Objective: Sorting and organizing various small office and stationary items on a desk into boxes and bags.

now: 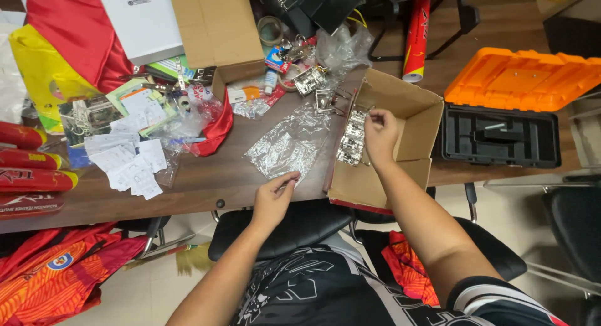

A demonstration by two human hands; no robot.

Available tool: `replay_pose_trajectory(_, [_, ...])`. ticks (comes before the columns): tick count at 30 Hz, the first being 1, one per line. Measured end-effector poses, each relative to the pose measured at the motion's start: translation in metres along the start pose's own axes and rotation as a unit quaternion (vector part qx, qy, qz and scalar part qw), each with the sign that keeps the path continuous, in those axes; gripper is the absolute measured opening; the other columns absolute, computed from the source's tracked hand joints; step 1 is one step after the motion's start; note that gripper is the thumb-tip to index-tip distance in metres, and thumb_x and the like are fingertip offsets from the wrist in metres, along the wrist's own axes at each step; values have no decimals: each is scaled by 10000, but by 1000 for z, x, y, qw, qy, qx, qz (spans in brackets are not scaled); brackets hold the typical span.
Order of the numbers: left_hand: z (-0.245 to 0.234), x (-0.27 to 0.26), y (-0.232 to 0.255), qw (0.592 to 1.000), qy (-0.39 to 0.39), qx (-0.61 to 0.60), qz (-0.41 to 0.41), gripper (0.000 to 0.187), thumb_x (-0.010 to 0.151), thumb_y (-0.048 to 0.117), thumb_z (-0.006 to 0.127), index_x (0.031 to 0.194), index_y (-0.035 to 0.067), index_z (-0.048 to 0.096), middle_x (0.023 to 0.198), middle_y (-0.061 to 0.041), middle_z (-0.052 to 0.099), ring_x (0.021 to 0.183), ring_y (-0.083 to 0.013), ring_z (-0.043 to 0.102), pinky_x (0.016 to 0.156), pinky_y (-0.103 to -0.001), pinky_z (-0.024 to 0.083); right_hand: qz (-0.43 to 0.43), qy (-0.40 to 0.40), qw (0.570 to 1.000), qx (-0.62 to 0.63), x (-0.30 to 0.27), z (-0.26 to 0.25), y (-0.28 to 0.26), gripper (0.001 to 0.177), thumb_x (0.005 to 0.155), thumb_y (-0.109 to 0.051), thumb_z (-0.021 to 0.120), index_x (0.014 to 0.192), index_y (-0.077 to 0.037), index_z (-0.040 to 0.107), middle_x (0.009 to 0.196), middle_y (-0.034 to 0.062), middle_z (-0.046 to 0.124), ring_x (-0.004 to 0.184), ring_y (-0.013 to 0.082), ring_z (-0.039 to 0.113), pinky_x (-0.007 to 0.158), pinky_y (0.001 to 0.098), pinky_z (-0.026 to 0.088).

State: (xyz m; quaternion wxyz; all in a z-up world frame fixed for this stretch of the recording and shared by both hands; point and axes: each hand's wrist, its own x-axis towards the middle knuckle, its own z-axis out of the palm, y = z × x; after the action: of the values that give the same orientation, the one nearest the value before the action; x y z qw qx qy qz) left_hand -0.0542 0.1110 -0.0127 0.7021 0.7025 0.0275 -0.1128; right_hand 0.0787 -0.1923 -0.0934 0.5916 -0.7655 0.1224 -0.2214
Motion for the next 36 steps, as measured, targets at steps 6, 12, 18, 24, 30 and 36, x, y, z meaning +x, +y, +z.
replay_pose_trajectory(6, [-17,11,9,998,52,-30,31,261,990,38,618,1222,-44,707,1186,-142,759,1106,-174,715,980,-293,560,-144,-82,986,-10,21,55,-90,126,941,27,711,1061,12,676,1016,73,682,922,129,700,824,273,597])
replay_pose_trajectory(12, [-27,13,15,995,91,-30,22,264,990,35,605,1215,-53,710,1192,-145,748,1126,-177,705,1001,-292,555,-55,-251,958,-124,46,148,-33,213,851,-65,726,1054,-1,731,961,165,783,876,230,775,813,328,603])
replay_pose_trajectory(18, [-41,-3,-9,988,125,-80,34,263,995,28,595,1224,-54,697,1205,-147,746,1134,-172,706,1010,-287,541,37,-274,899,-340,74,214,81,266,807,-116,727,1031,27,743,1046,298,715,1000,455,695,904,498,553])
replay_pose_trajectory(24, [-58,-27,-17,977,207,-52,-11,273,989,28,616,1233,-49,711,1164,-150,772,1072,-174,720,947,-274,545,62,-267,856,-439,80,217,51,349,873,-289,783,1031,19,743,1087,275,716,1027,435,697,899,511,560])
replay_pose_trajectory(30, [-59,-33,-24,969,237,-75,6,262,987,28,613,1217,-59,702,1179,-147,764,1101,-167,723,981,-270,547,46,-233,847,-476,78,212,5,296,914,-373,738,1028,-105,787,1062,199,738,979,407,711,842,508,563])
replay_pose_trajectory(36, [-49,-15,-11,978,199,-63,3,272,994,30,608,1233,-58,703,1162,-155,768,1095,-176,719,983,-272,542,40,-122,926,-354,81,191,-18,200,893,-328,756,985,-159,807,943,147,760,906,378,725,784,501,558])
